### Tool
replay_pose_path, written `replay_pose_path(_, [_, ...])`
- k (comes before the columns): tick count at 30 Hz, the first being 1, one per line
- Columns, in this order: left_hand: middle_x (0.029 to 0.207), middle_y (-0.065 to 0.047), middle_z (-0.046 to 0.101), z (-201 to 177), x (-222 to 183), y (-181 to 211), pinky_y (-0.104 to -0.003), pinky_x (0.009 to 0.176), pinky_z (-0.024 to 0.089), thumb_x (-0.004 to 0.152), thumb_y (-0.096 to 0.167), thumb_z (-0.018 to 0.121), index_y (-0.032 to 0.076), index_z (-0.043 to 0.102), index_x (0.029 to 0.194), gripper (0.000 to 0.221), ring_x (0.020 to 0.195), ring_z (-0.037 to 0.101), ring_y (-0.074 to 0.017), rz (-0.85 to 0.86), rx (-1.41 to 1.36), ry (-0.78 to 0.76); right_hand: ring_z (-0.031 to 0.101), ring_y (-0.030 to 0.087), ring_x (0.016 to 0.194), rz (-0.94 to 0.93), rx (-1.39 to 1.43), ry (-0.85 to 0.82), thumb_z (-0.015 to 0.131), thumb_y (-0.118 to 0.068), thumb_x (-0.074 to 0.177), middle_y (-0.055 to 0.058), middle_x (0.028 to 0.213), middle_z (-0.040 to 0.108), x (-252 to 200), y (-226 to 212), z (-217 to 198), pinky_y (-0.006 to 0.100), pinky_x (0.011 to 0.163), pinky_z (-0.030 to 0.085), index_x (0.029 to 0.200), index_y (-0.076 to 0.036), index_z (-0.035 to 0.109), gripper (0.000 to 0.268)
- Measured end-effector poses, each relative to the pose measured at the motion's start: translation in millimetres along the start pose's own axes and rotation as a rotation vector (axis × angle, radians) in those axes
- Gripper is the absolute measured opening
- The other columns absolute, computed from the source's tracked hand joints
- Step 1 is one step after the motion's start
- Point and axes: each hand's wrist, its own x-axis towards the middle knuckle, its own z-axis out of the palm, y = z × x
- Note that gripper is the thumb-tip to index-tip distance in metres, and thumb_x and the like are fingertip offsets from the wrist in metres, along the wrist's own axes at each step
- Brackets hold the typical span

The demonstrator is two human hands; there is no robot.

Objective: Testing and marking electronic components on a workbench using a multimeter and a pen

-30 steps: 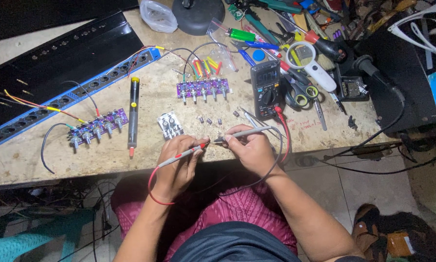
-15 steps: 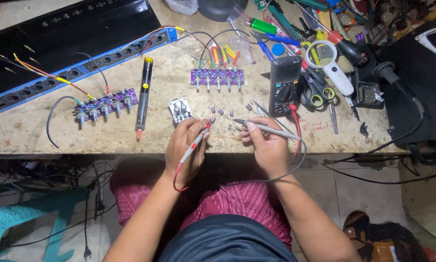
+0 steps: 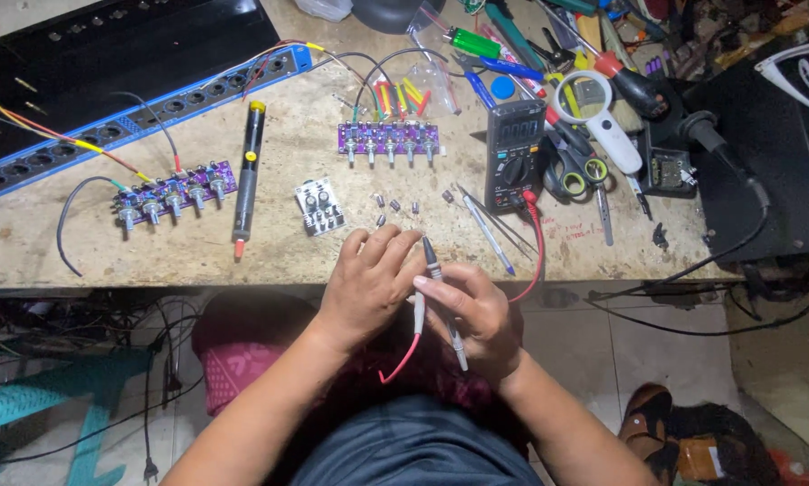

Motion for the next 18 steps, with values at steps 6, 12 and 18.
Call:
replay_pose_path(6, [0.114, -0.004, 0.063, 1, 20, -15, -0.037, 0.084, 0.044, 0.103, 0.034, 0.056, 0.021, 0.065, 0.126, 0.027, 0.110, 0.057, -0.0252, -0.040, -0.024, 0.022, 0.073, 0.023, 0.078, -0.189, -0.090, -0.007, 0.081, -0.014, 0.086, 0.014, 0.110, 0.071, -16, 46, -19, 0.037, 0.070, 0.062, 0.113, -0.015, 0.082, 0.027])
replay_pose_path(12, [0.098, 0.003, 0.061, -2, 35, -57, -0.037, 0.074, 0.041, 0.096, 0.025, 0.068, 0.025, 0.070, 0.094, 0.003, 0.098, 0.057, -0.0215, -0.130, 0.169, -0.007, 0.070, 0.028, 0.097, -0.488, -0.625, -0.161, 0.055, -0.017, 0.107, 0.009, 0.111, 0.069, 22, 87, -42, 0.036, 0.076, 0.056, 0.112, -0.021, 0.075, 0.021])
replay_pose_path(18, [0.080, 0.006, 0.061, 14, 36, -79, -0.039, 0.074, 0.038, 0.090, 0.023, 0.068, 0.028, 0.071, 0.073, 0.018, 0.086, 0.054, -0.0206, -0.122, 0.086, -0.127, 0.065, 0.025, 0.105, -0.338, -0.802, -0.298, 0.049, -0.017, 0.109, 0.003, 0.108, 0.070, 31, 81, -50, 0.036, 0.078, 0.051, 0.112, -0.029, 0.075, 0.028])
